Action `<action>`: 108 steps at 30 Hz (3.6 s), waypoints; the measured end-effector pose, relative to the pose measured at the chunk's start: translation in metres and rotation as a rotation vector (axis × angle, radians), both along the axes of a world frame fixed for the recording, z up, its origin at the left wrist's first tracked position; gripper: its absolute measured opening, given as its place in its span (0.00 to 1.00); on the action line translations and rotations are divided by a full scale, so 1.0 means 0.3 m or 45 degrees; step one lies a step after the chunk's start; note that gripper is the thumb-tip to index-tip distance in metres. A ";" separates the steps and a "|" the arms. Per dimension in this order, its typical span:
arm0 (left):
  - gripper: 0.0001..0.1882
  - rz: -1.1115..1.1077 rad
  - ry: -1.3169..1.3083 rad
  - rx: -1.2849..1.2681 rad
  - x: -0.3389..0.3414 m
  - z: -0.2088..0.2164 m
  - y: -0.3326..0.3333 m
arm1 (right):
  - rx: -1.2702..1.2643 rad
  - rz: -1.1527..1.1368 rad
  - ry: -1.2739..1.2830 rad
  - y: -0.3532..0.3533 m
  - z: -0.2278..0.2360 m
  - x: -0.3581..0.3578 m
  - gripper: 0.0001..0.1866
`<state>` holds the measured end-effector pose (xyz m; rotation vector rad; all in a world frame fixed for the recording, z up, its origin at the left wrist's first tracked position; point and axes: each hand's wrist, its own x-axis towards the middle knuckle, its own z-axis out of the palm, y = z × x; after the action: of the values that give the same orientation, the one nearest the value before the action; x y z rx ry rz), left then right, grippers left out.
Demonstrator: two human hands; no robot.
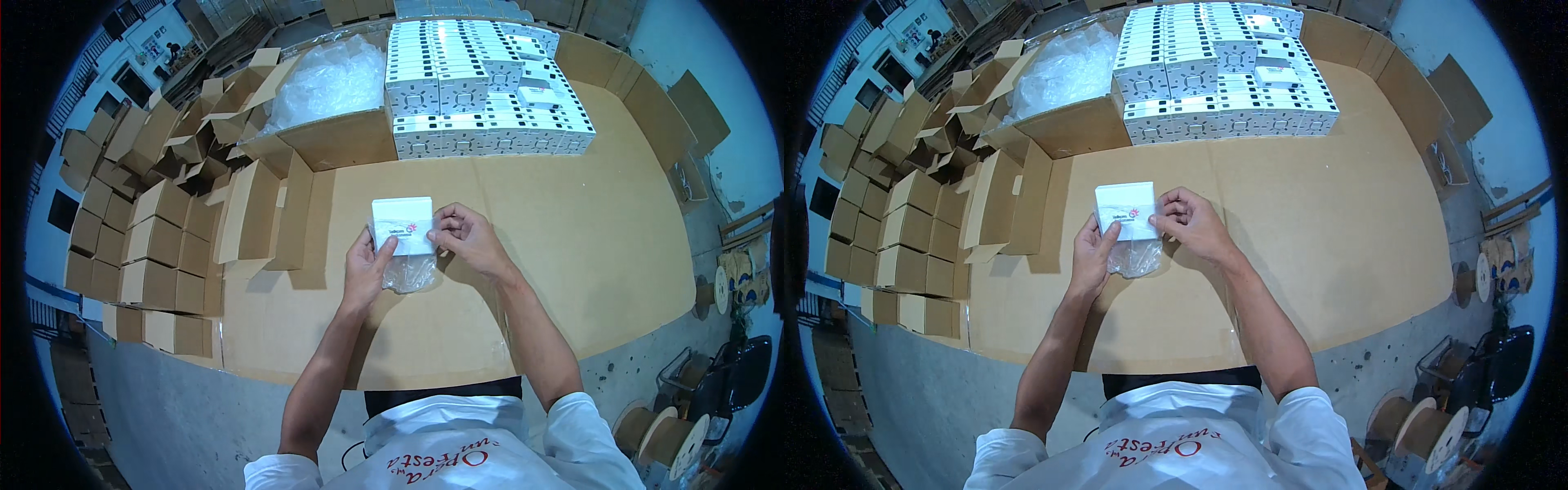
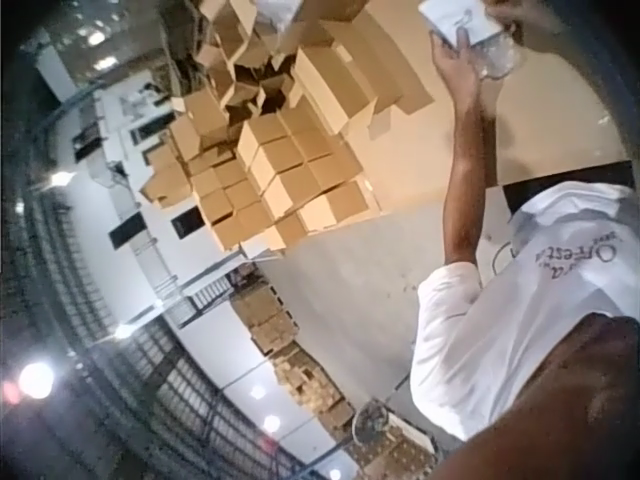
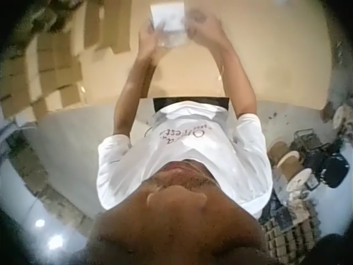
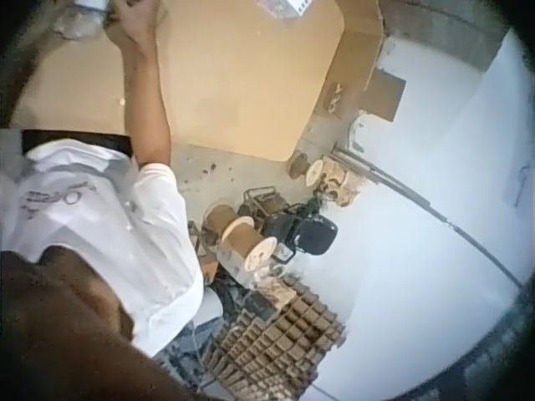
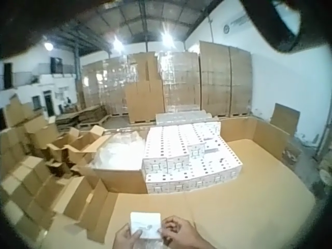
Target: The recorder is packing small white boxes into larger cardboard boxes and preparing individual items for shipment.
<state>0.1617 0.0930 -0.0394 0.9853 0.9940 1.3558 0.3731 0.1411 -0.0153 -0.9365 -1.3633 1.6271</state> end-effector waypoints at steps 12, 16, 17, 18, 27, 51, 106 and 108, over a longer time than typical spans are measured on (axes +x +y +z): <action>0.23 0.128 0.020 0.014 0.025 0.000 0.033 | -0.039 -0.092 0.127 -0.003 0.000 0.016 0.05; 0.25 0.279 0.101 0.072 0.041 -0.007 0.033 | -0.044 -0.068 0.209 0.003 -0.011 0.020 0.05; 0.25 0.280 0.101 0.072 0.042 -0.008 0.031 | -0.045 -0.067 0.209 0.004 -0.015 0.020 0.05; 0.24 0.300 0.072 0.085 0.043 -0.006 0.028 | -0.042 -0.063 0.262 0.005 -0.017 0.018 0.05; 0.17 0.421 -0.130 0.123 0.034 0.028 0.023 | -0.017 -0.038 0.355 0.007 -0.036 0.010 0.05; 0.11 0.277 -0.233 0.493 -0.020 0.134 0.057 | 0.139 -0.034 0.470 0.009 0.021 0.007 0.05; 0.22 -0.145 0.019 -0.272 -0.172 0.132 0.016 | 0.517 -0.294 -0.114 -0.084 0.062 -0.121 0.10; 0.23 -0.139 0.006 -0.275 -0.173 0.132 0.044 | 0.603 -0.358 -0.057 -0.070 0.080 -0.128 0.12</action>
<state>0.1096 0.1061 0.0002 0.8673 1.0508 1.1308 0.3347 0.1201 0.0088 -0.8332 -1.4831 1.0168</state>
